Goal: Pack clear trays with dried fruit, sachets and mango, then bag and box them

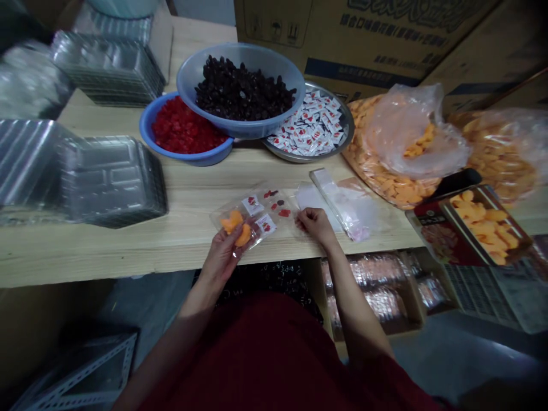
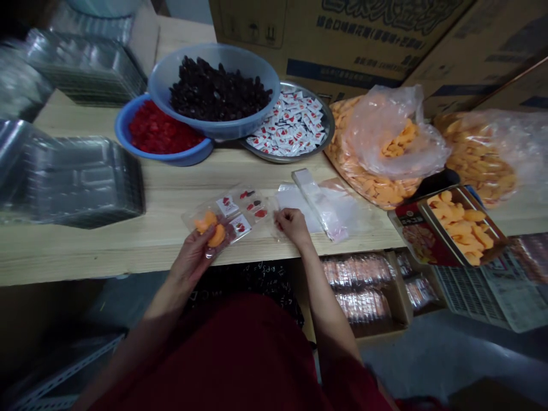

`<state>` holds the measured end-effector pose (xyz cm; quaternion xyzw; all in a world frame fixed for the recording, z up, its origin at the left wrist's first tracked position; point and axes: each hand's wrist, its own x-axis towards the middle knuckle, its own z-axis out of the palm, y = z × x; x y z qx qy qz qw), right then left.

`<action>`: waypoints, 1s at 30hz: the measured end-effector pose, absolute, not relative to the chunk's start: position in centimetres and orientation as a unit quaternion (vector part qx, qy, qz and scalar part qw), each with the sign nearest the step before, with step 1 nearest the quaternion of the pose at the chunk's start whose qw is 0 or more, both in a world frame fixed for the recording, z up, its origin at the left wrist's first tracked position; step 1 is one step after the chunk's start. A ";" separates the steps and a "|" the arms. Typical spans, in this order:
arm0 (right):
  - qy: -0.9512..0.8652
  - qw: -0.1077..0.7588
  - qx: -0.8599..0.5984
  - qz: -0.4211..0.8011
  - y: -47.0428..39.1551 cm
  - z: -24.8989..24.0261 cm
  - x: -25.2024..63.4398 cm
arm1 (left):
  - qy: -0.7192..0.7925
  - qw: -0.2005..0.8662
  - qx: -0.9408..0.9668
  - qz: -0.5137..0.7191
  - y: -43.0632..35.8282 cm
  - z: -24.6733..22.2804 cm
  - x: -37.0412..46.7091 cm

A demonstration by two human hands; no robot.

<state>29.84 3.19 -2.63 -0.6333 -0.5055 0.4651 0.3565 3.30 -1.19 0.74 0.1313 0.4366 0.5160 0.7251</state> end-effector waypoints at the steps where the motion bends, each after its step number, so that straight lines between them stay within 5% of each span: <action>1: -0.502 0.362 -0.632 0.466 3.1 -2.6 29.8 | 0.443 0.715 0.140 0.522 -1.3 0.5 3.7; 11: -0.539 0.395 -0.689 0.280 1.8 -1.3 27.1 | 0.511 0.643 0.232 0.520 -5.1 0.8 4.4; 19: -0.620 0.327 -0.701 0.130 1.7 -0.3 25.5 | 0.530 0.673 0.279 0.433 -5.4 1.3 4.9; 30: -0.675 0.231 -0.695 0.088 1.5 0.1 24.4 | 0.508 0.694 0.272 0.431 -3.7 0.5 5.6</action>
